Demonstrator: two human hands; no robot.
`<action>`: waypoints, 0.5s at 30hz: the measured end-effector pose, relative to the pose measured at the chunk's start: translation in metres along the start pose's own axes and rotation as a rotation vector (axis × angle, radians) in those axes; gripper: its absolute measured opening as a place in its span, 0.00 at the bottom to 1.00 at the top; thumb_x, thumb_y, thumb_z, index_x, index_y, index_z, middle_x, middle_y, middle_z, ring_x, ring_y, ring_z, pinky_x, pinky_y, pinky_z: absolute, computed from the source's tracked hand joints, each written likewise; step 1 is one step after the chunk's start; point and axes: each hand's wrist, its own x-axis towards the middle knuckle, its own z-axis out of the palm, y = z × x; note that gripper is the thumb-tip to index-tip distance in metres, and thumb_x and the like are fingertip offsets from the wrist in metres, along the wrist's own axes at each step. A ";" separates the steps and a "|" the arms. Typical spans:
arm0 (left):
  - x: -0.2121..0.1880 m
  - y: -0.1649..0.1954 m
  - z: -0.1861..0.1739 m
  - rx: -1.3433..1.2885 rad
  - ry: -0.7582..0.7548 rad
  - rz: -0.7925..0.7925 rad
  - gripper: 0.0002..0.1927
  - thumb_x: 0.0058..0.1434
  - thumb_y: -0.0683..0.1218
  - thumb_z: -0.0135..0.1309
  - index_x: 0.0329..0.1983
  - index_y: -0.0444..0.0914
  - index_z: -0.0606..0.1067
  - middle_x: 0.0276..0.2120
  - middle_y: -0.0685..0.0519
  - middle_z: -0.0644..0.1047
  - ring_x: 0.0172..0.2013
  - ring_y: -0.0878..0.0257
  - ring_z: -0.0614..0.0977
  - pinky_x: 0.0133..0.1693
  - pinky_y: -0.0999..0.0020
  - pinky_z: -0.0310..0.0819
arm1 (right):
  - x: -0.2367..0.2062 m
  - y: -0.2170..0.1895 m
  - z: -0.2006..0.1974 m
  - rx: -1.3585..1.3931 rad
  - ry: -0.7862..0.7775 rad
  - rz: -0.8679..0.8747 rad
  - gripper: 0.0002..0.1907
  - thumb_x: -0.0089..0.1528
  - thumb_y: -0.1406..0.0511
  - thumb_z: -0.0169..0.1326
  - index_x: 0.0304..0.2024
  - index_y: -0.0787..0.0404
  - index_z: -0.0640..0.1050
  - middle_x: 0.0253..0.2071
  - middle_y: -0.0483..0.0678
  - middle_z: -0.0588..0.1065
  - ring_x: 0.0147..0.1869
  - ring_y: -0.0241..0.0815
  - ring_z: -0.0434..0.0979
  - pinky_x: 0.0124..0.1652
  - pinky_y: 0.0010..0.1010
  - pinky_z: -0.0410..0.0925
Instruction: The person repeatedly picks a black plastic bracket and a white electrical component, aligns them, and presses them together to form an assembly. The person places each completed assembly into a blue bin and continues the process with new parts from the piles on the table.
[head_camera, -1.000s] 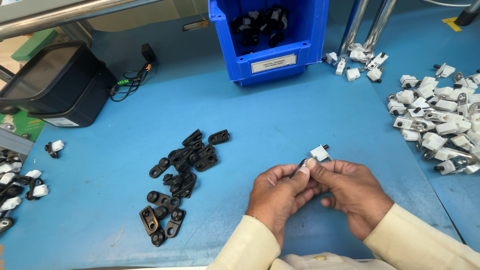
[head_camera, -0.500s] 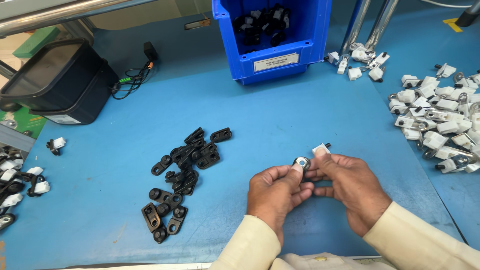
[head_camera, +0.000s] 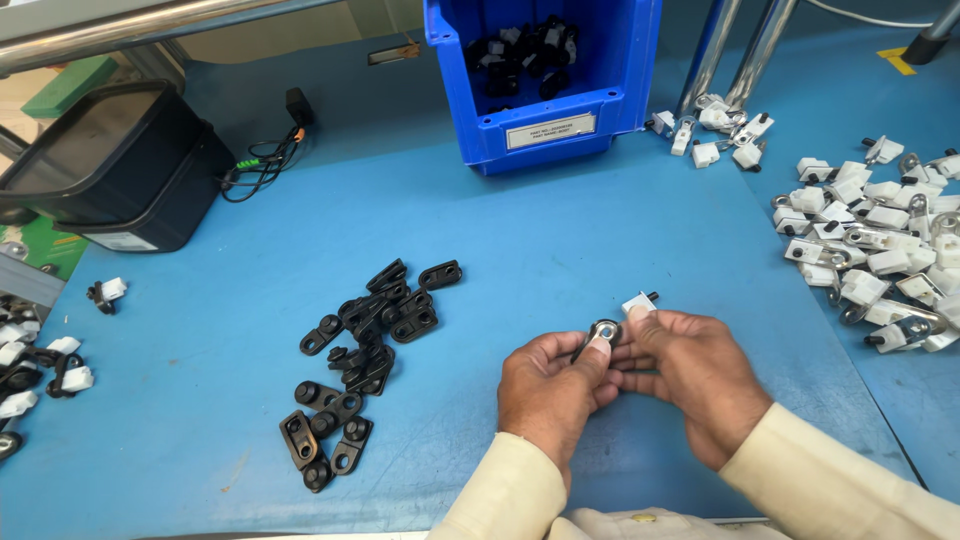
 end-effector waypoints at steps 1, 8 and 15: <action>-0.001 0.000 -0.001 0.019 0.015 -0.022 0.14 0.62 0.46 0.59 0.47 0.34 0.80 0.32 0.50 0.82 0.31 0.67 0.83 0.35 0.74 0.81 | -0.001 -0.002 -0.001 -0.002 -0.019 0.014 0.23 0.67 0.55 0.47 0.35 0.69 0.79 0.33 0.54 0.80 0.37 0.44 0.79 0.43 0.37 0.75; -0.002 0.003 -0.001 0.335 0.013 0.103 0.13 0.61 0.48 0.58 0.45 0.36 0.81 0.30 0.51 0.83 0.28 0.65 0.82 0.33 0.71 0.79 | 0.005 -0.003 -0.003 -0.136 -0.049 -0.006 0.14 0.63 0.59 0.55 0.35 0.66 0.80 0.34 0.51 0.81 0.39 0.43 0.81 0.42 0.38 0.74; -0.004 0.007 0.002 0.534 0.096 0.182 0.13 0.60 0.47 0.60 0.47 0.39 0.81 0.31 0.51 0.84 0.31 0.64 0.85 0.38 0.68 0.81 | 0.011 -0.002 -0.004 -0.095 0.000 0.062 0.17 0.67 0.58 0.50 0.36 0.68 0.78 0.34 0.54 0.80 0.38 0.45 0.81 0.44 0.39 0.76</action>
